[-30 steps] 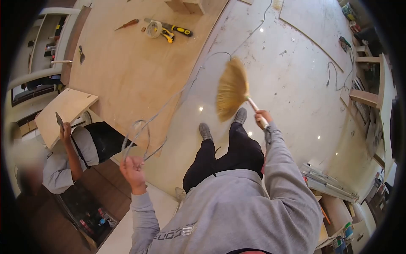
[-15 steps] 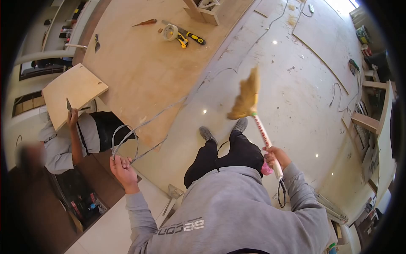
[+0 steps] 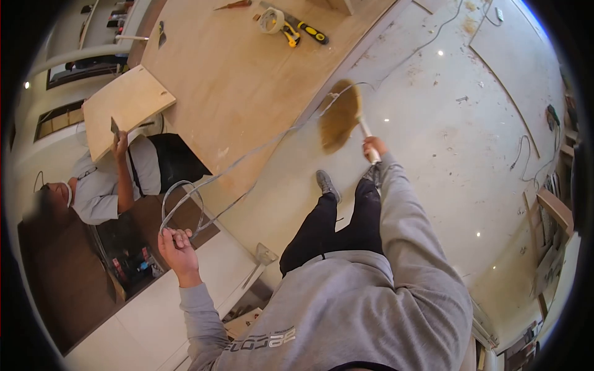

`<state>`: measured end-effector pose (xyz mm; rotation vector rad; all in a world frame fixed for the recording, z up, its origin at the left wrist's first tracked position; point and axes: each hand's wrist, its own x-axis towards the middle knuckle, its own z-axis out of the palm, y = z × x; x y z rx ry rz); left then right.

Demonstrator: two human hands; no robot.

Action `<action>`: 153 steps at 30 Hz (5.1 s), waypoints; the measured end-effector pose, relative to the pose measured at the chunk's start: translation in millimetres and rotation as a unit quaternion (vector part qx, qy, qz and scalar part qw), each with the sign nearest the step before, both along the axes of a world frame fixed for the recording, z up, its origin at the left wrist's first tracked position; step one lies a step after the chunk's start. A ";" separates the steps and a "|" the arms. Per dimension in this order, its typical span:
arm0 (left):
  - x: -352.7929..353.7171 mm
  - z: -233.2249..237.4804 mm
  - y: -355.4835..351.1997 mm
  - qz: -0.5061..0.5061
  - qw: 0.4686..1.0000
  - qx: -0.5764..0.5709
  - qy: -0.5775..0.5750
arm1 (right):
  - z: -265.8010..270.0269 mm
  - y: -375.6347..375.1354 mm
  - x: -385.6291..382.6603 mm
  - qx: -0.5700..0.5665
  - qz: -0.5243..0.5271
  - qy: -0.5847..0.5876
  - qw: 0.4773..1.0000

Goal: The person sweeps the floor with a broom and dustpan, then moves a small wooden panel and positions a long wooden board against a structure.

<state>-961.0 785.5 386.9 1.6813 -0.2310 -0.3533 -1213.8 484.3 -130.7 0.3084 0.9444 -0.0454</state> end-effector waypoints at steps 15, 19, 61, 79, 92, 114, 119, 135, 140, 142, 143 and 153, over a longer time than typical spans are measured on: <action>13.3 -6.0 -27.3 -0.017 0.998 -0.057 0.024 | 203.5 69.8 -119.5 -0.001 0.100 -0.036 0.994; 13.8 -7.7 -44.5 -0.047 0.998 -0.040 0.024 | 133.4 85.8 -75.3 0.041 0.098 -0.126 0.986; 95.6 -3.2 -95.2 0.168 0.980 -0.090 0.061 | 13.3 -240.2 86.7 0.089 0.248 -0.049 0.963; -18.3 -18.8 -181.2 0.203 0.975 0.050 0.071 | 3.7 -488.3 -93.7 0.056 -0.178 -0.069 0.980; -61.9 -58.0 -189.7 -0.043 0.943 0.331 0.008 | 146.0 -393.0 -179.9 -0.020 0.047 -0.006 0.999; -37.9 -125.2 -150.5 -0.272 0.925 0.261 -0.036 | 299.1 -296.0 -39.2 -0.548 0.627 -0.051 0.552; -18.6 -134.4 -134.3 -0.277 0.927 0.252 -0.039 | 307.3 -258.0 -20.8 -0.436 0.596 0.047 0.673; -10.5 -169.2 -115.4 -0.272 0.942 0.183 -0.074 | 279.4 -230.2 -43.2 -0.305 0.455 0.136 0.825; -13.4 -169.9 -113.2 -0.272 0.940 0.192 -0.080 | 252.0 -266.6 -112.3 -0.132 0.282 0.142 0.939; -12.0 -168.8 -114.2 -0.280 0.939 0.186 -0.068 | 217.2 -303.8 -155.7 0.079 0.143 0.062 0.985; -14.0 -167.2 -115.3 -0.265 0.946 0.176 -0.065 | 187.0 -318.0 -195.0 0.244 0.065 -0.001 0.968; -0.9 -161.5 -162.1 -0.346 0.888 0.303 0.020 | 303.4 -256.8 -131.3 -0.109 0.184 0.190 0.958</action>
